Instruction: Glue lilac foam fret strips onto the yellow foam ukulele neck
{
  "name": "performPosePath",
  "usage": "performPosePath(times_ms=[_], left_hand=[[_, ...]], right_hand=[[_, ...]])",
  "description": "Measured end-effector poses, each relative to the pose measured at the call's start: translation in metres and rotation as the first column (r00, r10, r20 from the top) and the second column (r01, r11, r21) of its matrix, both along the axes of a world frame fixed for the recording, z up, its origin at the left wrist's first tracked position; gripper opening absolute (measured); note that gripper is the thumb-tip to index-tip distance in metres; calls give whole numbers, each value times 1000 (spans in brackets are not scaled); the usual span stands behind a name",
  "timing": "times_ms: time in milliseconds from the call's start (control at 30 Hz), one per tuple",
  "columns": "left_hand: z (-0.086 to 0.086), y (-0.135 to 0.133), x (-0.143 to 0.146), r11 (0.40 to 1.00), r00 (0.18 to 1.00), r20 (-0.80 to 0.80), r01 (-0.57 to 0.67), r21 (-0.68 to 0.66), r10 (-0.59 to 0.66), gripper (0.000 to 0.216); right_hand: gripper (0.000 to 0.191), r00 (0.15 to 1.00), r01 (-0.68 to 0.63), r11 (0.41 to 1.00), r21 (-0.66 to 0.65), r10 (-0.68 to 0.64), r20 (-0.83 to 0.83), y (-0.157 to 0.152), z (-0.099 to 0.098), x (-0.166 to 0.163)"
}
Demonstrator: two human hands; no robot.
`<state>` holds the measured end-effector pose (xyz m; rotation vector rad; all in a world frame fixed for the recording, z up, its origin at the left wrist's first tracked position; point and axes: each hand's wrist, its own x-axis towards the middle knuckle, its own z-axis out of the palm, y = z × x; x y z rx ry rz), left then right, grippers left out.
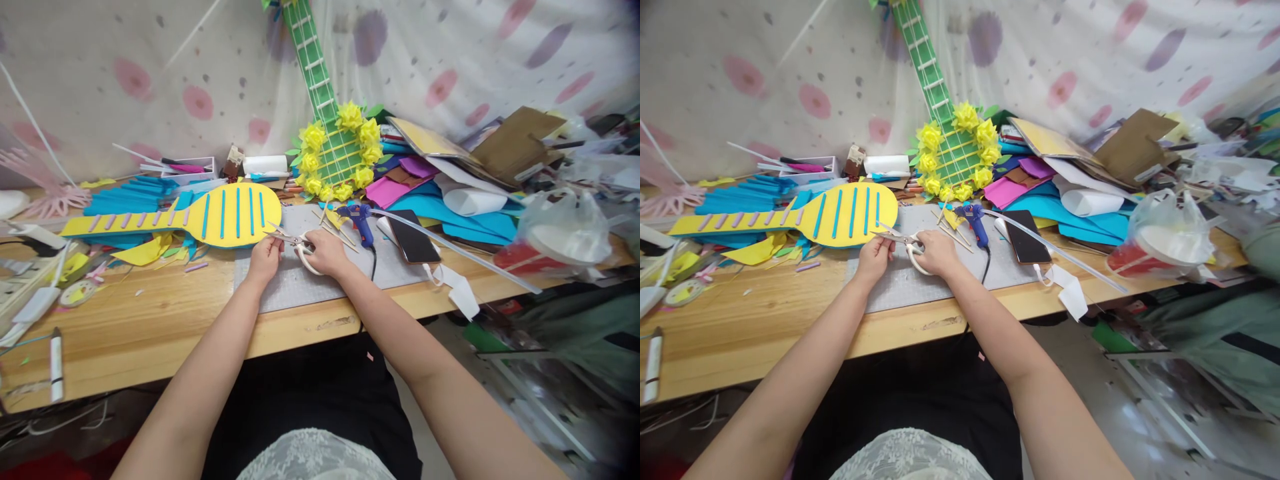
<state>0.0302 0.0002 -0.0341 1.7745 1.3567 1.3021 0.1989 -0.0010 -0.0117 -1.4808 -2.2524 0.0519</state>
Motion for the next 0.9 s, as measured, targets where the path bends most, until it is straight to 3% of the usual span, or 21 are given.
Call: performPosePath(times_ms=[367,900], left_hand=[[-4,5,-3,1000,1000,8,7,0,-7,28],[2,4,-1,999,998,-57,-36,10,37,27]], right_hand=[[32,999,18,999,29,-19,44,-2,4,-2],[25,989,101,993,-68,-93,112,3,-3,-10]])
